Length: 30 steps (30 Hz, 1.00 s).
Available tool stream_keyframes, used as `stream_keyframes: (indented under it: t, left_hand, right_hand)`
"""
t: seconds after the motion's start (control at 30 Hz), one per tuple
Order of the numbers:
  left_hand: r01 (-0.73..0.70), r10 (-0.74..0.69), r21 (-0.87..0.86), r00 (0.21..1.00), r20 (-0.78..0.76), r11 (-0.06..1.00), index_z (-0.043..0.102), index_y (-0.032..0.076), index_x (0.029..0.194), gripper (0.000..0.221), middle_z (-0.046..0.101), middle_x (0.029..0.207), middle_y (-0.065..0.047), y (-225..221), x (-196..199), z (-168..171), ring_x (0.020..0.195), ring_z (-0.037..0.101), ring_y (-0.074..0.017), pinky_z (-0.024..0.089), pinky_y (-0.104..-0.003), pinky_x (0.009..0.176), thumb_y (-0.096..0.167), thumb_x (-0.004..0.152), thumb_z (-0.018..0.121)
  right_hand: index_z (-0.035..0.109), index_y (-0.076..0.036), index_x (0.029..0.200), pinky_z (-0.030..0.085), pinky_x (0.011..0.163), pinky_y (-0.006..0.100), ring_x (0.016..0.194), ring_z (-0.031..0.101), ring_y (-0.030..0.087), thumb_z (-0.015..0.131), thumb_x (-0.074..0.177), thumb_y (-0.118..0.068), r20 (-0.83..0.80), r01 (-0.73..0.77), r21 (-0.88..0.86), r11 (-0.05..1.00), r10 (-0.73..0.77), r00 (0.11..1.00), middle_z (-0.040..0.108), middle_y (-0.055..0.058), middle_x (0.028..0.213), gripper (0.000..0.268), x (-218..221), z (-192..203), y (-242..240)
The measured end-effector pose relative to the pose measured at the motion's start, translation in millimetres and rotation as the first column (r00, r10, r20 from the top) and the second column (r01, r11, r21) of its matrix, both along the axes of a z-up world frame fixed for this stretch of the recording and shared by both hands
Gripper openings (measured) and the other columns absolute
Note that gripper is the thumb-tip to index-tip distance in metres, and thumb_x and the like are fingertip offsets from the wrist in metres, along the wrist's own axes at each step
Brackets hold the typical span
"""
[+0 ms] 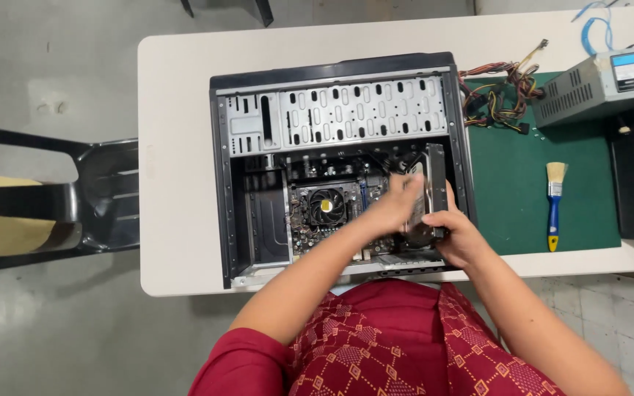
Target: Cleaning a hard drive with a brush and then installing it into a computer case.
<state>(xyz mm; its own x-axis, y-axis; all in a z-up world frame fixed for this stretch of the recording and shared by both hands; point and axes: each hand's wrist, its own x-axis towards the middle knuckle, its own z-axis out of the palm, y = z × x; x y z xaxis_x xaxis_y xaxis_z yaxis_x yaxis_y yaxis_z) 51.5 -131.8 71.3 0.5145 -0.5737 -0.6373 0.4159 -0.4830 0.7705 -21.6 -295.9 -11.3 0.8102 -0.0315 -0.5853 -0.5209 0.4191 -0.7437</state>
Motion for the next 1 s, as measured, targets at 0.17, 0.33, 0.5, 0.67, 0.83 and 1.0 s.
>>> stream_keyframes:
  t: [0.17,0.33,0.5,0.67,0.83,1.0]
  left_hand:
    - [-0.091,-0.060,0.194,0.755,0.653,0.977,0.069,0.006,0.108,0.051,0.072,0.099,-0.022,-3,50,-149,0.102,0.069,-0.0394,0.052,-0.052,0.093,0.042,0.101,0.034]
    - [-0.001,-0.346,0.462,0.660,0.667,0.887,0.067,0.006,0.118,0.033,0.073,0.104,-0.019,19,71,-149,0.099,0.071,-0.0386,0.057,-0.057,0.088,0.023,0.098,0.047]
    - [-0.153,-0.474,0.503,0.192,0.859,0.851,0.072,0.006,0.109,0.028,0.072,0.087,-0.017,22,87,-183,0.089,0.072,-0.0411,0.056,-0.055,0.077,0.011,0.095,0.048]
    - [-0.135,-0.500,0.537,0.232,0.834,0.833,0.069,0.006,0.110,0.026,0.072,0.089,-0.015,26,80,-170,0.090,0.072,-0.0405,0.057,-0.055,0.076,0.008,0.094,0.048]
    - [-0.127,-0.483,0.545,0.327,0.812,0.829,0.071,0.003,0.107,0.027,0.072,0.091,-0.017,24,83,-235,0.086,0.070,-0.0414,0.055,-0.056,0.071,0.003,0.091,0.050]
    - [-0.054,-0.510,0.544,0.282,0.813,0.837,0.075,0.014,0.105,0.029,0.070,0.090,-0.009,20,82,-207,0.086,0.071,-0.0358,0.056,-0.053,0.070,0.005,0.092,0.051]
  right_hand:
    - [0.060,-0.024,0.132,0.048,0.095,0.040,0.089,0.062,0.027,0.056,0.069,-0.010,-0.124,0.244,0.256,0.935,-0.219,0.968,0.064,0.007,0.107,0.065,-8,-15,-2]
    - [0.069,-0.010,0.103,0.047,0.095,0.044,0.079,0.062,0.028,0.058,0.067,-0.009,-0.161,0.311,0.297,0.903,-0.274,0.948,0.065,0.009,0.087,0.037,-11,-27,-6]
    - [0.064,-0.008,0.122,0.042,0.108,0.048,0.102,0.062,0.029,0.055,0.065,-0.010,-0.208,0.332,0.293,0.897,-0.280,0.937,0.064,0.009,0.112,0.058,-5,-18,-3]
    - [0.055,-0.010,0.138,0.036,0.117,0.052,0.119,0.058,0.029,0.047,0.059,-0.015,-0.222,0.320,0.284,0.904,-0.263,0.939,0.059,0.005,0.130,0.080,11,69,31]
    - [0.052,-0.010,0.144,0.037,0.113,0.055,0.117,0.058,0.029,0.045,0.053,-0.014,-0.228,0.319,0.308,0.896,-0.256,0.939,0.058,0.004,0.134,0.091,13,45,23]
    - [0.051,-0.011,0.145,0.041,0.110,0.052,0.113,0.058,0.028,0.047,0.052,-0.015,-0.215,0.318,0.301,0.899,-0.261,0.941,0.059,0.004,0.133,0.094,15,52,28]
